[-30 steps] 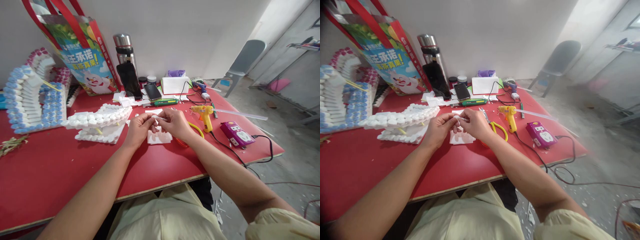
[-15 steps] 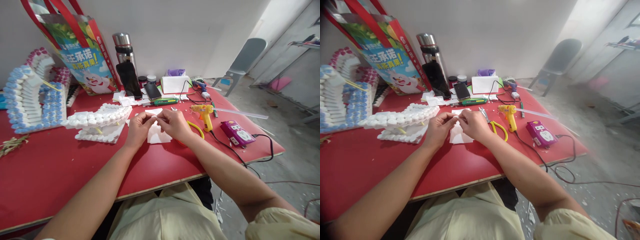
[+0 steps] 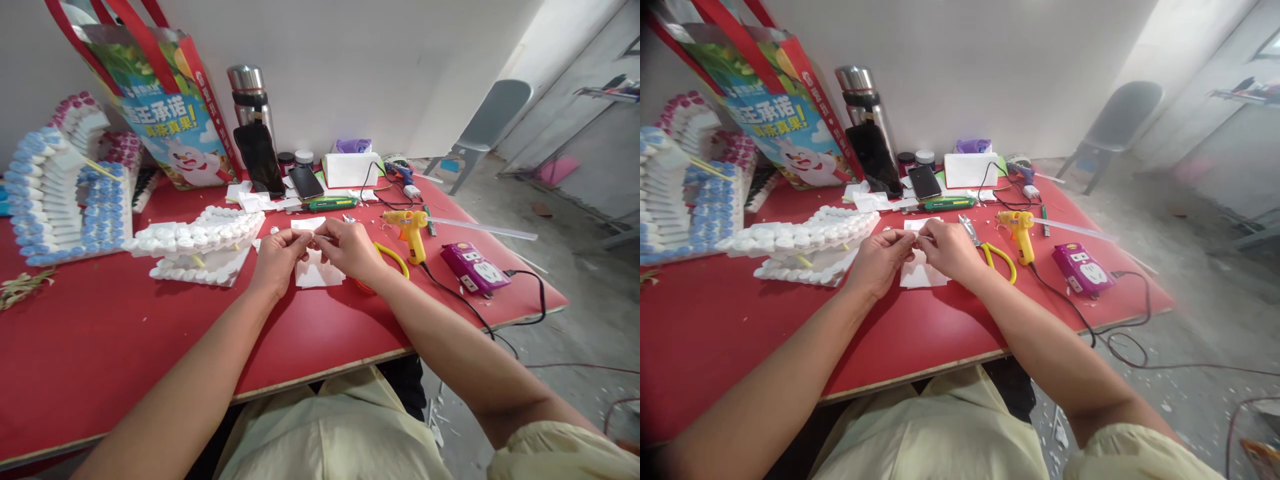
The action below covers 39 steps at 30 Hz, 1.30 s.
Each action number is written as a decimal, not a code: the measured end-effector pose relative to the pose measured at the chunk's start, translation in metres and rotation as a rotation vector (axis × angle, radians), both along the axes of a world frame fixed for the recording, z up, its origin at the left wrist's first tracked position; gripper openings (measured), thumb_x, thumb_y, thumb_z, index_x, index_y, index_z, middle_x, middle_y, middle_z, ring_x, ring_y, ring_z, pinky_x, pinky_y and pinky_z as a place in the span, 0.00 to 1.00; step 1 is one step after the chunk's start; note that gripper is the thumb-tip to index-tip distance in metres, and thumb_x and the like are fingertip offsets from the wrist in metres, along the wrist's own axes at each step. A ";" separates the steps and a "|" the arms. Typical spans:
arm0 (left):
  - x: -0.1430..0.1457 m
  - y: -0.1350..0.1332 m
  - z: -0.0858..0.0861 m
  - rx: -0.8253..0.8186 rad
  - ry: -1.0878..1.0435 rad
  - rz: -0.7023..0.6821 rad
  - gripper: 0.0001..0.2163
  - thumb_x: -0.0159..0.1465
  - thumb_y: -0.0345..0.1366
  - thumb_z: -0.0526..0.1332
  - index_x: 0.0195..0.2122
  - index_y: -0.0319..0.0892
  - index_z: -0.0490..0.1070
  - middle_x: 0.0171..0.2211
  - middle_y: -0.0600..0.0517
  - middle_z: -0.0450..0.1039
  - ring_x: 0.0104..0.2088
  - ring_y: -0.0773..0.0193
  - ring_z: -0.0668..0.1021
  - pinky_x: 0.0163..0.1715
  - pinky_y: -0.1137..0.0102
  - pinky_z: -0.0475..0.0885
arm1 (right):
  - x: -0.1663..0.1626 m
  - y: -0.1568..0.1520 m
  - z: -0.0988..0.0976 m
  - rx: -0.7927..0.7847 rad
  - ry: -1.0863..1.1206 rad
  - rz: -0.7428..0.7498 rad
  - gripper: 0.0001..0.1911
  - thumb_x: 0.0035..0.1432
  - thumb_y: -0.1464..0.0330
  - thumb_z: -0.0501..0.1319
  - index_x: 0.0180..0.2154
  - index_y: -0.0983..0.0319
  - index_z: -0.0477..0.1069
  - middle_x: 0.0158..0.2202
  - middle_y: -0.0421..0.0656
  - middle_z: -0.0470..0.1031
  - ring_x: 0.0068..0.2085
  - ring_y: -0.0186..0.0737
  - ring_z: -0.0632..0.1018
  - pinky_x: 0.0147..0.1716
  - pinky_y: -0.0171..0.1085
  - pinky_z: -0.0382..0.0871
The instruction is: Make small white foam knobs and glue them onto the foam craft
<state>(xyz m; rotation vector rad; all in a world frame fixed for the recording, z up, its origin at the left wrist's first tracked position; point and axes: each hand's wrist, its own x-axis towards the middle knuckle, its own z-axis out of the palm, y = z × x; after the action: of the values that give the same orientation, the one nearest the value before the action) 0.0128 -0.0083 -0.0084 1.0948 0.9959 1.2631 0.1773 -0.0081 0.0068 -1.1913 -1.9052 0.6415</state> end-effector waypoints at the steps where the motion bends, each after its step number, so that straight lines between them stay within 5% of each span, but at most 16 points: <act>1: -0.001 0.000 0.001 0.014 0.005 -0.014 0.11 0.55 0.42 0.73 0.32 0.39 0.83 0.29 0.50 0.77 0.25 0.71 0.69 0.30 0.71 0.67 | 0.002 0.001 0.000 -0.024 0.030 0.004 0.04 0.63 0.70 0.61 0.35 0.62 0.72 0.30 0.43 0.80 0.27 0.36 0.79 0.28 0.33 0.68; 11: -0.009 0.003 0.005 0.085 0.104 -0.096 0.16 0.55 0.46 0.75 0.41 0.42 0.85 0.30 0.50 0.80 0.28 0.67 0.75 0.36 0.67 0.74 | 0.011 0.008 0.004 -0.275 0.326 0.142 0.14 0.59 0.59 0.68 0.33 0.64 0.72 0.28 0.42 0.78 0.21 0.32 0.76 0.19 0.32 0.69; 18: -0.015 0.004 0.006 0.064 0.121 -0.261 0.18 0.59 0.43 0.72 0.49 0.43 0.83 0.30 0.51 0.79 0.29 0.66 0.77 0.34 0.67 0.76 | 0.013 0.005 0.015 -0.380 0.347 0.174 0.11 0.56 0.64 0.69 0.29 0.65 0.73 0.23 0.40 0.76 0.17 0.28 0.71 0.16 0.31 0.65; 25: -0.007 -0.001 0.011 0.123 0.266 -0.143 0.14 0.60 0.40 0.70 0.44 0.37 0.83 0.25 0.52 0.77 0.27 0.66 0.77 0.34 0.69 0.76 | 0.012 0.009 0.010 -0.414 0.269 0.093 0.17 0.54 0.60 0.74 0.27 0.64 0.72 0.21 0.42 0.77 0.17 0.31 0.74 0.16 0.30 0.67; 30: -0.008 0.003 0.009 0.197 0.271 -0.093 0.12 0.62 0.40 0.68 0.43 0.39 0.81 0.24 0.54 0.74 0.25 0.67 0.75 0.32 0.70 0.75 | 0.016 0.012 0.018 -0.761 0.592 0.153 0.23 0.63 0.49 0.64 0.37 0.64 0.71 0.33 0.52 0.83 0.24 0.40 0.82 0.21 0.35 0.76; 34: -0.010 0.003 0.011 0.346 0.408 -0.084 0.12 0.65 0.40 0.65 0.44 0.39 0.80 0.32 0.50 0.77 0.26 0.69 0.75 0.32 0.70 0.74 | 0.017 0.014 0.019 -0.907 0.718 0.178 0.14 0.71 0.60 0.58 0.40 0.65 0.70 0.31 0.51 0.82 0.22 0.35 0.79 0.19 0.31 0.74; 39: -0.010 0.002 0.010 0.424 0.493 -0.095 0.11 0.66 0.40 0.63 0.44 0.41 0.81 0.41 0.47 0.77 0.25 0.70 0.75 0.32 0.69 0.73 | 0.017 0.013 0.018 -0.936 0.762 0.204 0.07 0.70 0.69 0.60 0.39 0.66 0.70 0.31 0.49 0.81 0.22 0.31 0.76 0.19 0.29 0.72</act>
<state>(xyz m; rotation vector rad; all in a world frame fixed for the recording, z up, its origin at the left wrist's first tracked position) 0.0026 -0.0066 0.0017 1.8242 1.0404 1.1785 0.1939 0.0045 0.0246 -1.0166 -1.0522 1.9132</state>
